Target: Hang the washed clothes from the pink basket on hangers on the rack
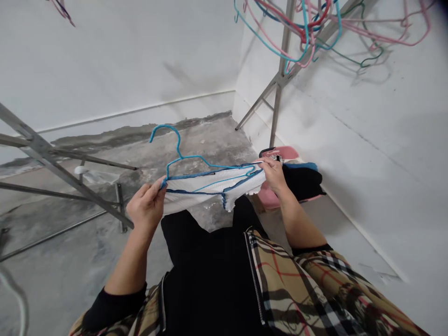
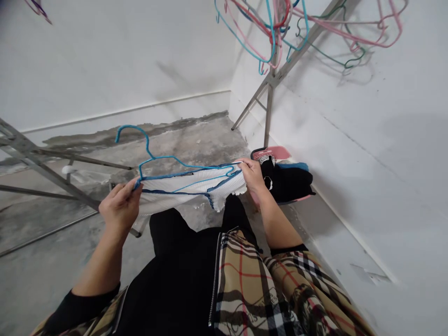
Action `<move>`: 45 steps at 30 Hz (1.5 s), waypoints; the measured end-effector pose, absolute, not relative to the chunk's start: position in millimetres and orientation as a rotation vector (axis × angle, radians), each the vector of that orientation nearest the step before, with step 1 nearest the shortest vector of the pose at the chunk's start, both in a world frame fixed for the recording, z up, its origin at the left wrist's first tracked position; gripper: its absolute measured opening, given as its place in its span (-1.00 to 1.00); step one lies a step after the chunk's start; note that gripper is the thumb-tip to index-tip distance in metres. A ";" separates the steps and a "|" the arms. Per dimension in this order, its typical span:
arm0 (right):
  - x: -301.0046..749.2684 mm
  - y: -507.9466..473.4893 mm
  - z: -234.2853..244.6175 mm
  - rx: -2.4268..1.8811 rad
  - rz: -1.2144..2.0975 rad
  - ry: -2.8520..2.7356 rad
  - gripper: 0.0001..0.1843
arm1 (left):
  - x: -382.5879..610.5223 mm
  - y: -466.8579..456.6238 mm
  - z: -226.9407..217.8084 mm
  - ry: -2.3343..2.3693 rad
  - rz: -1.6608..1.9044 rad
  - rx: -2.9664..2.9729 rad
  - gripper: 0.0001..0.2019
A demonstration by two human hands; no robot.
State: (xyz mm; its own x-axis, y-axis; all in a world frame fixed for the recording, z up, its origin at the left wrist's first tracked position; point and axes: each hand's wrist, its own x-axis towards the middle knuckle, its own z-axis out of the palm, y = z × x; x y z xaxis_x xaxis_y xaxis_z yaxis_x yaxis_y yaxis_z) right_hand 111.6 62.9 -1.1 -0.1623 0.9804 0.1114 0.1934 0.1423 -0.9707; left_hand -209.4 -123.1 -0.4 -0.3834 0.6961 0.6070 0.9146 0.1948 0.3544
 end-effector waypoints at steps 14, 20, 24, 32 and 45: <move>111.4 67.5 -3.1 -1.162 1.133 -1.525 -0.80 | -213.6 -127.7 -10.0 -2.181 -0.928 -1.596 -0.74; 117.3 50.9 14.7 -1.003 1.285 -1.848 -0.74 | -206.6 -124.5 -17.2 -2.129 -0.701 -1.738 -0.76; 124.0 41.8 35.7 -0.649 1.272 -2.387 -0.65 | -210.0 -118.1 -18.4 -2.151 -0.888 -1.719 -0.71; 113.5 53.4 26.6 -0.673 1.007 -2.495 -0.59 | -231.2 -105.3 8.5 -2.097 -1.118 -1.870 -0.68; 145.0 53.9 49.9 -0.672 0.611 -2.325 -0.75 | -286.8 -114.4 27.1 -2.236 -1.584 -1.962 -0.71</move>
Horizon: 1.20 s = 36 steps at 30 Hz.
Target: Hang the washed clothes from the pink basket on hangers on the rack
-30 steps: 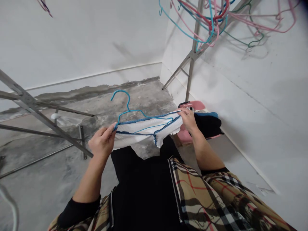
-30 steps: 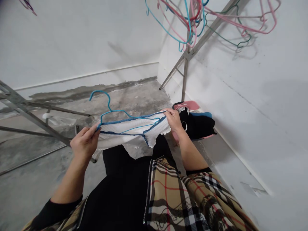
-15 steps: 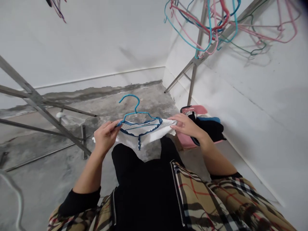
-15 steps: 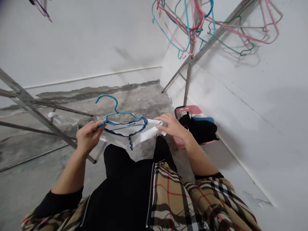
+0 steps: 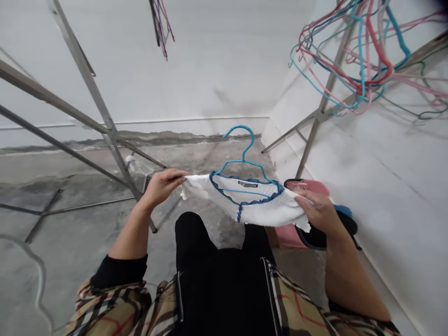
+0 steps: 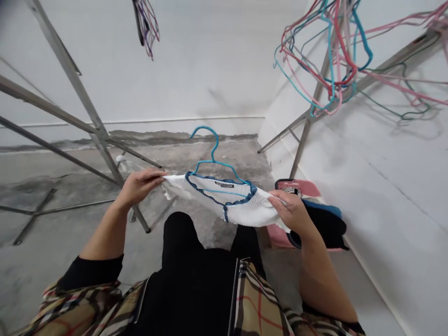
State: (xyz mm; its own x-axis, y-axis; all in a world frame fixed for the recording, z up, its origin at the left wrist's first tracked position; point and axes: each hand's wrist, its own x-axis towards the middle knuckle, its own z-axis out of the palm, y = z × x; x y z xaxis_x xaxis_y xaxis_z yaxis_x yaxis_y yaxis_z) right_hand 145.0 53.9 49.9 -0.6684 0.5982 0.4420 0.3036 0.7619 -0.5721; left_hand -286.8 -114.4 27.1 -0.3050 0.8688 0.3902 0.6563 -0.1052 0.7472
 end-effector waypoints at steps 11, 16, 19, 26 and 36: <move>117.4 31.7 50.0 -0.604 0.615 -2.317 -0.69 | -243.0 -107.4 36.9 2.451 1.908 1.610 -0.68; 105.6 21.6 47.5 -0.581 0.635 -2.303 -0.67 | -214.3 -100.3 38.9 2.405 1.612 1.797 -0.78; 105.7 20.8 46.0 -0.584 0.640 -2.324 -0.70 | -220.1 -97.1 38.9 2.314 1.634 1.804 -0.84; 97.9 21.6 38.0 -0.592 0.617 -2.324 -0.71 | -229.0 -103.0 55.2 2.173 2.086 1.481 -0.84; 22.0 -12.2 6.9 -0.663 0.524 -2.284 -0.63 | -151.8 -105.5 16.5 1.732 1.459 1.235 -0.54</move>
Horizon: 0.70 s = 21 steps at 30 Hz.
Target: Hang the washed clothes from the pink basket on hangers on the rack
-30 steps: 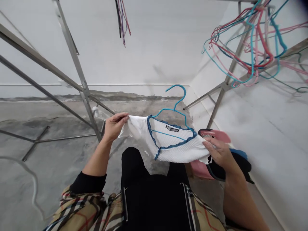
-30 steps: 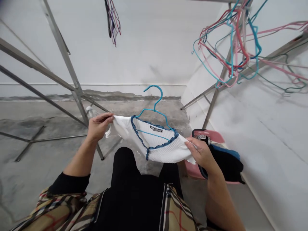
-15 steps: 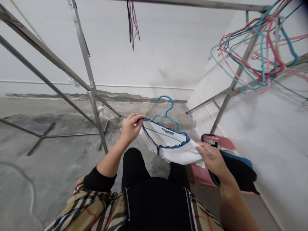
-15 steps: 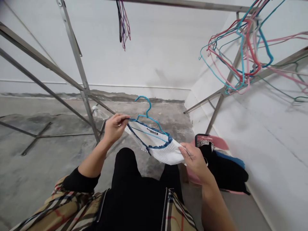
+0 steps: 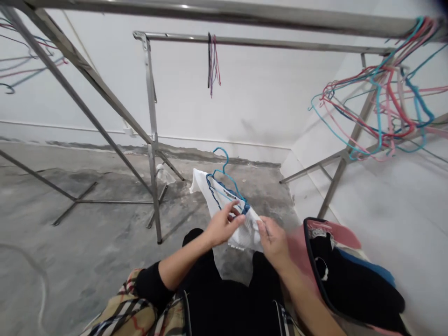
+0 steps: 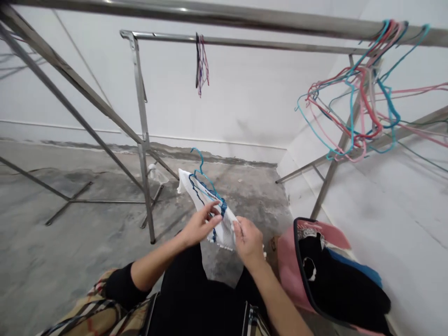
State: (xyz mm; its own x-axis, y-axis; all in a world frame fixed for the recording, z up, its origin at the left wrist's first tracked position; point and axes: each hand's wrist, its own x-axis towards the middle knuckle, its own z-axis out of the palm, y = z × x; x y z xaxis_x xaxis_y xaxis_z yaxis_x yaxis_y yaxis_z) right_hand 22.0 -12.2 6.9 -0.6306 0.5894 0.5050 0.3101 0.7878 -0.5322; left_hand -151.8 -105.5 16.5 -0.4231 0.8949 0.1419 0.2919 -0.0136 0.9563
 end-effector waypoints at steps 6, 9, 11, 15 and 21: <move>-37.3 -47.9 -6.9 -0.524 0.497 -2.297 -0.59 | -140.2 -101.1 1.0 1.893 1.775 1.047 -0.65; -47.5 -55.6 4.5 -0.335 0.644 -2.318 -0.62 | -174.8 -107.5 20.2 1.920 1.923 1.021 -0.69; -45.2 -55.4 8.6 -0.266 0.753 -2.316 -0.55 | -207.5 -115.9 44.0 1.943 1.993 0.999 -0.67; -23.4 -41.2 -14.2 -0.409 0.841 -2.279 -0.56 | -278.6 -135.8 109.8 1.953 2.152 1.043 -0.66; 40.0 -14.2 -81.7 -0.716 0.970 -2.250 -0.59 | -366.0 -145.0 214.5 2.122 2.324 1.049 -0.70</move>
State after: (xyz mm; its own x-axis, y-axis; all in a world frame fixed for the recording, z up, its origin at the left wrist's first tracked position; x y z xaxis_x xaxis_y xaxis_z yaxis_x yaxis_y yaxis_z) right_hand 40.0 -14.2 -81.7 -0.6875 0.6639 0.2941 0.2421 0.5915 -0.7691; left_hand -366.0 -145.0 214.5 -0.7863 0.2793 0.5511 0.5236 -0.1725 0.8344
